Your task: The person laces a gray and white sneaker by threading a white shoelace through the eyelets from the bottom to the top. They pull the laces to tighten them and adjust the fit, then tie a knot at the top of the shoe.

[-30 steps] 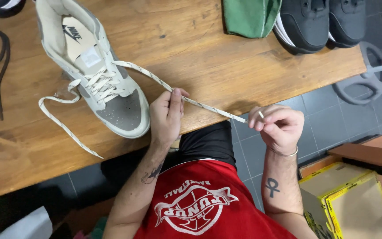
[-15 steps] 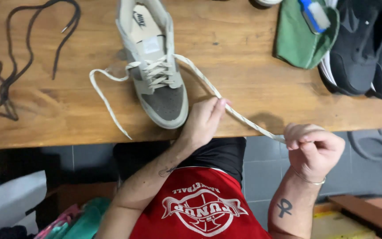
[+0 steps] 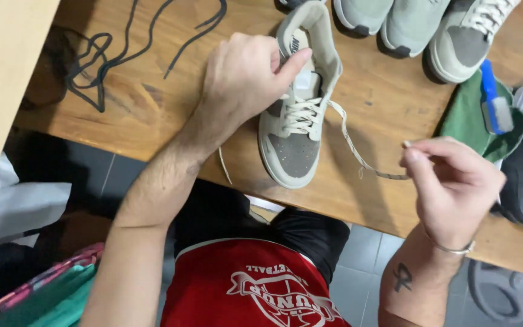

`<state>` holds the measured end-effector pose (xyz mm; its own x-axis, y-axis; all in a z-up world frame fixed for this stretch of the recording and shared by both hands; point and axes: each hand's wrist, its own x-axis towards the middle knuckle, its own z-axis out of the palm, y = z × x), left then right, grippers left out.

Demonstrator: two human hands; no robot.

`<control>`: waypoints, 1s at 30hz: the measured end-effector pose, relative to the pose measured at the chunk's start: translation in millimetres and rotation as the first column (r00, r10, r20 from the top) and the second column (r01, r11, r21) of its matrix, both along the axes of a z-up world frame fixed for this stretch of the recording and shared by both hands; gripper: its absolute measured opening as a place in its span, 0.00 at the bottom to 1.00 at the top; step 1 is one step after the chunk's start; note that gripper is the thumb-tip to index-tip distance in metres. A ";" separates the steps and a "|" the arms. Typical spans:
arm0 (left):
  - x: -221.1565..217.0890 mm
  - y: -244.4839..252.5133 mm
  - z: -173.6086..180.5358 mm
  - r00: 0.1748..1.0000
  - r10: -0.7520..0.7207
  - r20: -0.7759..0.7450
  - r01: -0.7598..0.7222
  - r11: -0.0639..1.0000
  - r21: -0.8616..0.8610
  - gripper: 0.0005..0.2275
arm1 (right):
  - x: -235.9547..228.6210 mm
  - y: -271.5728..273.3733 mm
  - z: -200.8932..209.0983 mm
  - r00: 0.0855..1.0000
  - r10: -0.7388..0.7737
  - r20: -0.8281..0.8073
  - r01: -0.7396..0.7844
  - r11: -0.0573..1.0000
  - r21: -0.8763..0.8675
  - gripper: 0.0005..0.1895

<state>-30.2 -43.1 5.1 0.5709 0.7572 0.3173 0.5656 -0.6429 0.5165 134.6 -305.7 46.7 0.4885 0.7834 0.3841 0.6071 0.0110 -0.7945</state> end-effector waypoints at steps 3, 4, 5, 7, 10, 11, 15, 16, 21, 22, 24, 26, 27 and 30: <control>7.4 15.7 6.8 0.973 -0.054 -0.227 0.036 0.996 -0.082 0.34 | -10.4 42.8 6.3 0.965 0.080 0.250 -0.054 0.993 -0.110 0.05; 10.8 19.1 -4.5 0.975 -0.043 -0.220 0.027 0.997 -0.078 0.34 | -12.9 54.9 5.5 0.963 0.088 0.256 -0.062 0.992 -0.106 0.05; 14.5 21.5 -16.5 0.977 -0.080 -0.198 0.076 0.997 -0.028 0.32 | -16.0 65.3 4.4 0.947 0.095 0.306 -0.047 0.986 -0.161 0.05; 14.6 24.5 -26.2 0.978 -0.114 -0.175 0.119 0.993 0.020 0.31 | -19.1 85.1 -0.8 0.928 0.110 0.356 -0.032 0.975 -0.218 0.05; 5.5 33.2 -23.3 0.969 -0.245 -0.023 0.239 0.961 -0.136 0.32 | -19.1 112.1 -10.4 0.894 0.165 0.418 -0.049 0.961 -0.273 0.05; 2.9 39.5 -26.1 0.949 -0.309 0.071 0.316 0.903 -0.290 0.26 | -19.9 119.4 -12.5 0.889 0.174 0.424 -0.044 0.953 -0.299 0.03; -3.7 52.9 -39.8 0.870 -0.417 0.262 0.492 0.714 -0.498 0.20 | -29.8 140.9 -7.4 0.857 0.255 0.449 -0.086 0.928 -0.362 0.01; -5.6 54.8 -36.8 0.870 -0.416 0.264 0.492 0.709 -0.506 0.20 | -30.0 144.7 -8.9 0.858 0.258 0.444 -0.086 0.925 -0.370 0.01; -14.3 57.7 -21.2 0.790 -0.505 0.349 0.603 0.530 -0.596 0.18 | -27.5 157.3 -18.6 0.836 0.345 0.427 -0.148 0.891 -0.429 0.02; -10.5 60.8 -25.8 0.785 -0.510 0.350 0.607 0.523 -0.598 0.18 | -28.0 158.3 -17.6 0.839 0.339 0.426 -0.141 0.891 -0.432 0.02; -5.2 64.1 -36.2 0.743 -0.553 0.376 0.655 0.488 -0.576 0.17 | -30.0 159.5 -16.0 0.830 0.372 0.415 -0.162 0.873 -0.459 0.03; -9.0 61.8 -31.5 0.740 -0.557 0.377 0.660 0.493 -0.567 0.17 | -29.8 159.1 -17.2 0.831 0.381 0.406 -0.162 0.864 -0.477 0.03; -9.4 62.3 -27.8 0.731 -0.569 0.376 0.671 0.502 -0.545 0.17 | -29.1 159.7 -17.0 0.830 0.380 0.409 -0.156 0.861 -0.484 0.03; -12.8 62.3 -24.0 0.734 -0.575 0.360 0.667 0.511 -0.543 0.17 | -29.2 161.3 -22.3 0.840 0.339 0.423 -0.096 0.861 -0.499 0.03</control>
